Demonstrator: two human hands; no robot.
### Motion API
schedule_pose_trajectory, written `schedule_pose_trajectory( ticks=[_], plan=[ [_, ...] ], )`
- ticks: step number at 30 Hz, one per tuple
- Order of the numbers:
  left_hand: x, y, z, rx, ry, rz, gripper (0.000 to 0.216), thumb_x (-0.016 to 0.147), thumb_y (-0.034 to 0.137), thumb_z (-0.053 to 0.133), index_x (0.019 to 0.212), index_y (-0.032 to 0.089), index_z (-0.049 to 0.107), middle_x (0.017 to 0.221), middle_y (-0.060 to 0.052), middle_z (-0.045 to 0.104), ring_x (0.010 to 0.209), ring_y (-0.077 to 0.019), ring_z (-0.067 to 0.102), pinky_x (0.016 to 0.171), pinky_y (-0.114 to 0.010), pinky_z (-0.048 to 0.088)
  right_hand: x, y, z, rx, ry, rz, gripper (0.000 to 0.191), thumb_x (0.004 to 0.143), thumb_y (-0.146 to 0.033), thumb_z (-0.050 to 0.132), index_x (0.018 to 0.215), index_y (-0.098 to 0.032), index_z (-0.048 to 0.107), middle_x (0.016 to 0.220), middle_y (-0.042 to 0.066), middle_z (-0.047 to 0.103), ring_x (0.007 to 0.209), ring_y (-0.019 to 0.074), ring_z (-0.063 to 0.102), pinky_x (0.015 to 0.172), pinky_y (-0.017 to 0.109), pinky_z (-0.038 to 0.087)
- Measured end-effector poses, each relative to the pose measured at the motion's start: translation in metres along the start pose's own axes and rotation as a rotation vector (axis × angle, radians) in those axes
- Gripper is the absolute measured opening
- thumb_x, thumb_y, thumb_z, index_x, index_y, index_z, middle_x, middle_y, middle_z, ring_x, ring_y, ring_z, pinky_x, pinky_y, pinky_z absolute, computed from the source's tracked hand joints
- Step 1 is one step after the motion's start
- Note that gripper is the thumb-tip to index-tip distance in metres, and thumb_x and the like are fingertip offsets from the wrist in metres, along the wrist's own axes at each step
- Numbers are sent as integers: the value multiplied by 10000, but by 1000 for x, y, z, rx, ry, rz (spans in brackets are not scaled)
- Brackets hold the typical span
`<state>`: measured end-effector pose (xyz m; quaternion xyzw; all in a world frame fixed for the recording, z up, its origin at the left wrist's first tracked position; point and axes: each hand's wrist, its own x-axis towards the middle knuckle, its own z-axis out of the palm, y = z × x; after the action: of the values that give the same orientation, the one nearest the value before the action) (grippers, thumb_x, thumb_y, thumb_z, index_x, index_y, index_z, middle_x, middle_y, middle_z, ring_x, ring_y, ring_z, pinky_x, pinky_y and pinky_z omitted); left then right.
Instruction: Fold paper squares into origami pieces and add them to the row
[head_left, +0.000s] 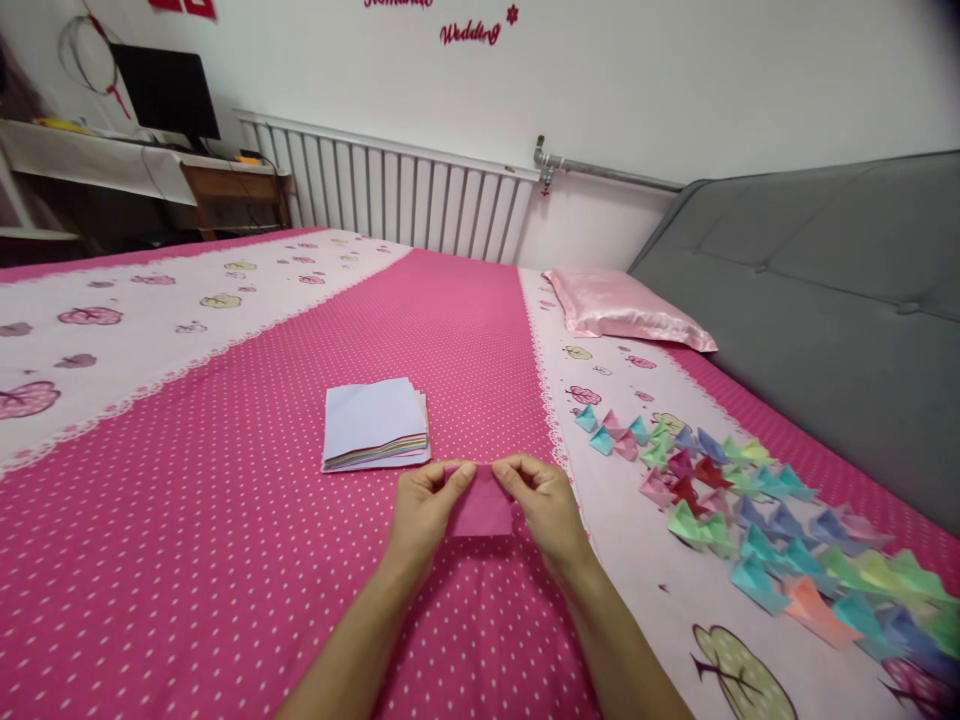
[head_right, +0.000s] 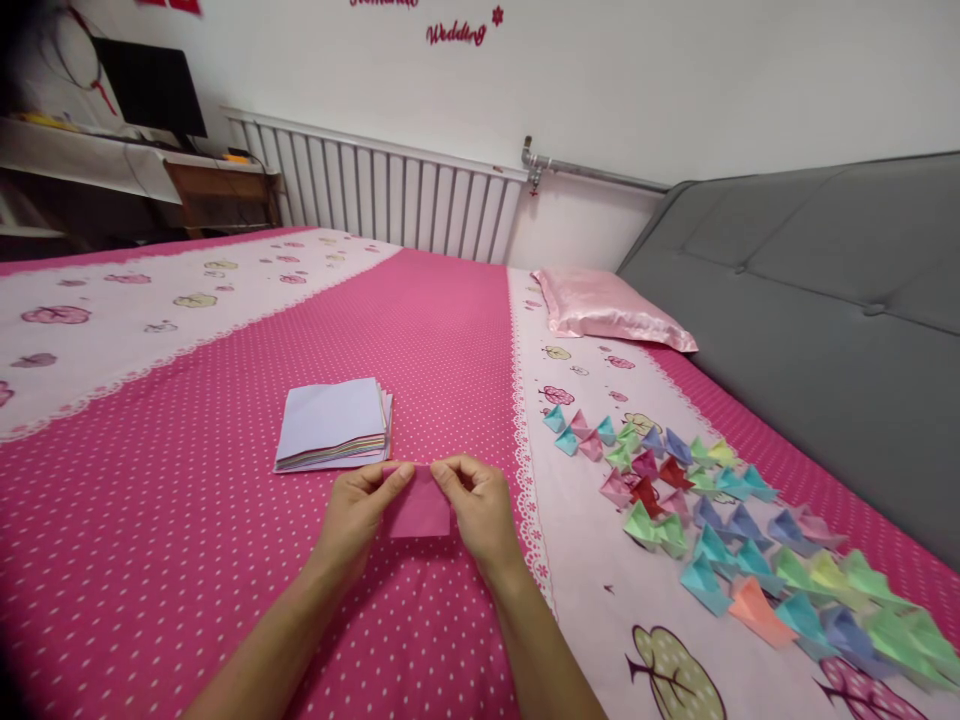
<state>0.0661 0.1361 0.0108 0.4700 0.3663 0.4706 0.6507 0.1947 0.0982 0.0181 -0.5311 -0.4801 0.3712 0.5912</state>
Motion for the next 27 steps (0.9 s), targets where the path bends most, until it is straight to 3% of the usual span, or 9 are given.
schedule_pose_trajectory(
  ticks=[9,13,18,23,27],
  plan=[
    [2,-5,-1,-53,-35,-65,353,712,449,601,697,102,665,520,-4,566,442,-71,455,448,-177,345,0,0,-2,-2,27,48,315,779,-393,543,596,-137,570,555,-29,453,523,84,377,478,196,300],
    [0,-1,0,-71,-81,-72,345,716,435,603,836,118,664,633,-37,639,550,-114,551,531,-204,417,1,2,-3,19,50,72,310,775,-400,544,625,-133,591,566,-20,469,537,95,394,487,206,318],
    [-3,4,4,8,-131,-96,384,569,306,751,875,99,649,787,-95,678,629,-155,601,590,-244,459,1,4,-2,9,134,63,315,762,-411,558,637,-126,609,573,-13,482,546,100,408,489,210,329],
    [-1,1,3,-17,-152,-123,315,609,308,722,821,85,651,727,-102,673,592,-151,596,563,-236,445,0,0,-2,51,190,68,319,764,-415,554,654,-124,622,541,-20,472,506,91,395,462,203,325],
    [2,-1,1,-43,-96,-91,302,660,345,674,831,97,656,722,-82,672,575,-130,576,553,-216,424,0,-2,-2,55,193,76,275,751,-397,575,724,-134,649,576,-5,543,513,105,461,492,215,382]
  ],
)
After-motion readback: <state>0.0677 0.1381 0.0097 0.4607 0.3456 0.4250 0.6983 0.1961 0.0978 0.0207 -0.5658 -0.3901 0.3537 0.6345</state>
